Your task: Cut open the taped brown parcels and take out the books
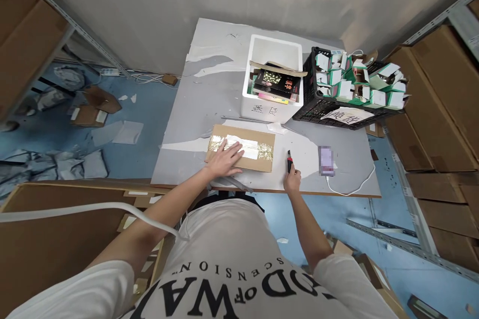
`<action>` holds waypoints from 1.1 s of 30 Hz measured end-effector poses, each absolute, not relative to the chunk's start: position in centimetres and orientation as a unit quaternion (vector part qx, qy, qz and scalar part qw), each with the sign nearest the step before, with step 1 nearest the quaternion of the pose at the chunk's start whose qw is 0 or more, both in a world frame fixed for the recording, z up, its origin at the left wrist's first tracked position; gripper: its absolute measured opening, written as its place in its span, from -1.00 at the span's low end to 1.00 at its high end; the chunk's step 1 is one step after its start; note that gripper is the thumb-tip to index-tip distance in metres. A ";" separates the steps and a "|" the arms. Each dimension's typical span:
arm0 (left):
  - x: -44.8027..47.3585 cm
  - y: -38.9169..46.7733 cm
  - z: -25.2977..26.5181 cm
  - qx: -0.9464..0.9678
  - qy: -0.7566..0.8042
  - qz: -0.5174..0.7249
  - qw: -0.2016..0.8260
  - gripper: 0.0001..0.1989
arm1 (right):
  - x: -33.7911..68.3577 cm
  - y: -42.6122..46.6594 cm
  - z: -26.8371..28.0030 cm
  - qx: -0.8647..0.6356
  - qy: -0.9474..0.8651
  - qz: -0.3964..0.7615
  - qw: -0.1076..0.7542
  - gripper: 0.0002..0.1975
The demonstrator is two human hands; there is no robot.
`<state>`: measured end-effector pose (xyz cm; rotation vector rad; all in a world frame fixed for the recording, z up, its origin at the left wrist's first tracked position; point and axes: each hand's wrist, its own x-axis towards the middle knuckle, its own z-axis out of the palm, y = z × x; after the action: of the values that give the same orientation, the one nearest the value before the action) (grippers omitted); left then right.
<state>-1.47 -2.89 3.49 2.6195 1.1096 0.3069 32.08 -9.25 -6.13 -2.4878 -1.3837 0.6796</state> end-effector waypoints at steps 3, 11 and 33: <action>-1.2 -4.5 2.4 0.900 0.395 0.127 0.131 -0.57 | 30.3 -8.9 -8.5 -0.864 -0.452 0.209 0.079 -0.41; -0.7 -5.5 0.8 0.890 0.404 0.186 0.105 -0.65 | 29.4 -9.1 -9.2 -0.860 -0.466 0.176 0.111 -0.42; -0.9 -5.4 -0.4 0.898 0.399 0.121 0.140 -0.61 | 25.9 10.0 8.3 -0.510 -0.828 0.231 -0.011 -0.66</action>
<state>-0.87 -5.38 -0.36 2.5953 1.1534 0.3504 25.86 10.01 8.26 -1.6150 -2.6212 0.7311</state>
